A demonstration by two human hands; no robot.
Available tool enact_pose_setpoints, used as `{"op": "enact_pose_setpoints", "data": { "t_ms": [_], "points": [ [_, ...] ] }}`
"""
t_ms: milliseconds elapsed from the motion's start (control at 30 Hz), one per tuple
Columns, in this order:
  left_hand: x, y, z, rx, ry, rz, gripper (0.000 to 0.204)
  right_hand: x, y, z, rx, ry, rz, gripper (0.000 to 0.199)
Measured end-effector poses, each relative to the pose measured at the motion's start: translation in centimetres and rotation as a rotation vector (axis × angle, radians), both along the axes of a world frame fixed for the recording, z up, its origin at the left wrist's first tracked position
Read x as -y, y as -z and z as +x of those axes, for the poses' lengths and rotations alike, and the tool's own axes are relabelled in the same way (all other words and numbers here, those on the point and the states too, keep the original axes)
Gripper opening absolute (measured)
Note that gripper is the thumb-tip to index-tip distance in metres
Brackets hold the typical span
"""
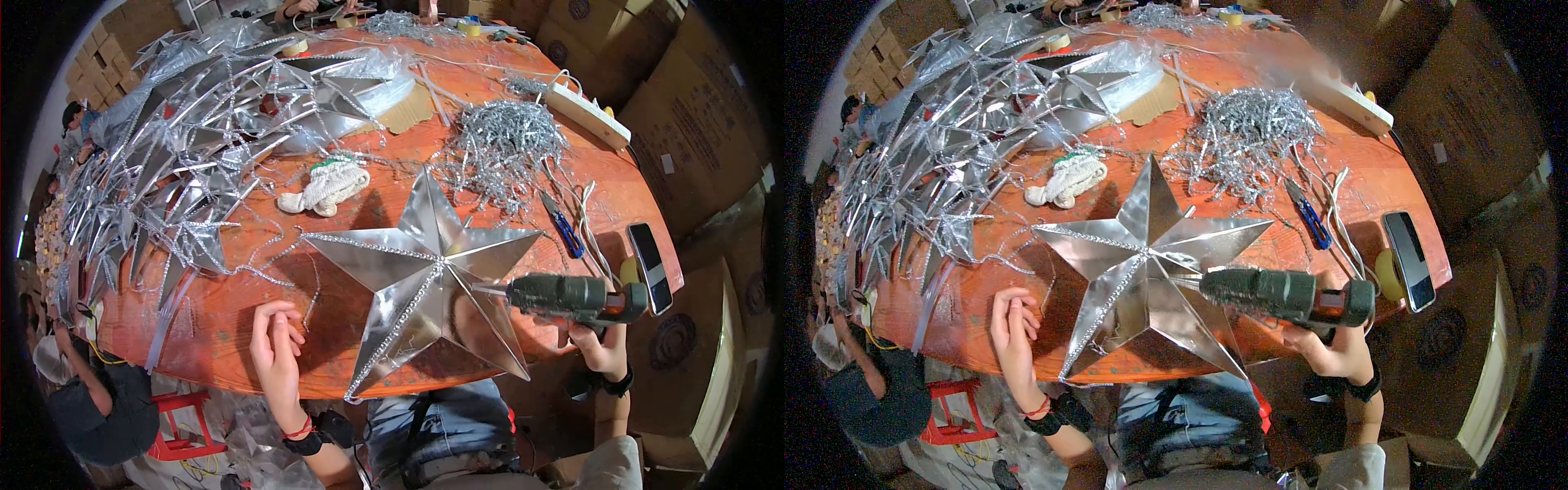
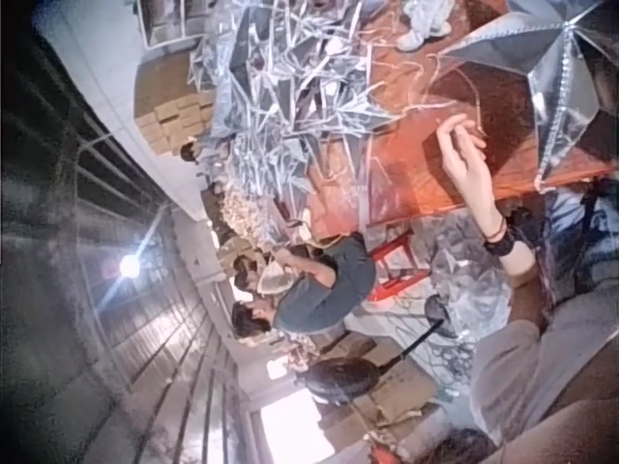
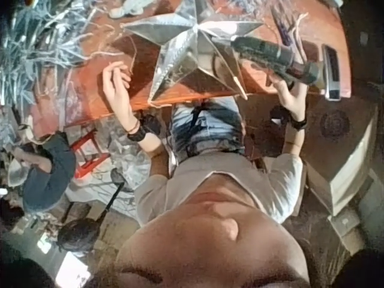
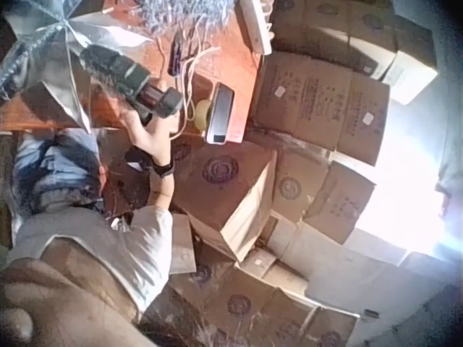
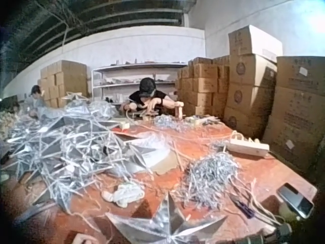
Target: Assembling large silver decorative stars using a hot glue gun and attaching trim.
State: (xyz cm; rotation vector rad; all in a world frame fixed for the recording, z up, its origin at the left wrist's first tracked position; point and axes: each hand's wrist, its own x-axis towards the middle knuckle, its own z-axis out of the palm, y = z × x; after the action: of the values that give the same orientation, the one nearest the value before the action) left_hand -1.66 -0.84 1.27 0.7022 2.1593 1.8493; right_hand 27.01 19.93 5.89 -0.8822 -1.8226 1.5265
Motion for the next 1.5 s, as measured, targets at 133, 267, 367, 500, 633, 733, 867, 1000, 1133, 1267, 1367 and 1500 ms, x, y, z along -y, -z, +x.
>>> {"op": "enact_pose_setpoints", "data": {
  "t_ms": [133, 267, 367, 500, 633, 733, 867, 1000, 1133, 1267, 1367, 1500],
  "points": [
    [-0.3, 0.1, -0.2, -0.008, 0.012, 0.008, 0.015, -0.2, 0.9, 3.5, 0.154, -0.115, 0.237, 0.04],
    [-0.4, 0.2, -0.2, 0.004, -0.011, 0.012, 0.015, 0.5, 0.9, 4.0, 0.087, -0.098, 0.17, 0.052],
    [-0.4, 0.3, 0.0, 0.002, -0.016, 0.012, 0.015, 0.4, 1.3, 4.5, 0.104, -0.1, 0.24, 0.063],
    [-0.4, 0.4, 0.0, -0.008, -0.013, 0.018, 0.015, 0.2, 1.7, 5.0, 0.115, -0.082, 0.289, 0.067],
    [-0.4, 0.4, 0.0, 0.002, -0.004, 0.021, 0.015, 0.4, 1.4, 4.7, 0.052, -0.078, 0.226, 0.067],
    [-0.2, 0.3, 0.1, 0.002, -0.002, 0.023, 0.015, -0.3, 1.5, 5.2, 0.136, -0.161, 0.351, 0.064],
    [-0.2, 0.3, 0.1, -0.004, -0.006, 0.018, 0.016, -0.5, 1.4, 6.0, 0.185, -0.182, 0.443, 0.061],
    [-0.1, 0.6, -0.1, -0.021, -0.006, 0.013, 0.016, 0.3, 0.7, 7.0, 0.102, -0.129, 0.287, 0.059],
    [-0.2, 0.7, -0.2, -0.026, -0.009, -0.009, 0.017, 1.4, -0.5, 7.8, 0.143, -0.023, 0.208, 0.043],
    [-0.5, 0.4, -0.1, -0.065, -0.037, -0.05, 0.019, 1.9, -0.1, 9.5, 0.22, 0.021, 0.345, 0.051],
    [-0.6, 0.5, -0.2, -0.077, -0.057, -0.056, 0.019, 1.7, -0.6, 10.4, 0.318, -0.02, 0.451, 0.054],
    [-0.4, 1.0, -0.2, -0.087, -0.052, -0.044, 0.02, 2.2, -0.8, 10.0, 0.235, 0.056, 0.294, 0.054]
  ]
}}
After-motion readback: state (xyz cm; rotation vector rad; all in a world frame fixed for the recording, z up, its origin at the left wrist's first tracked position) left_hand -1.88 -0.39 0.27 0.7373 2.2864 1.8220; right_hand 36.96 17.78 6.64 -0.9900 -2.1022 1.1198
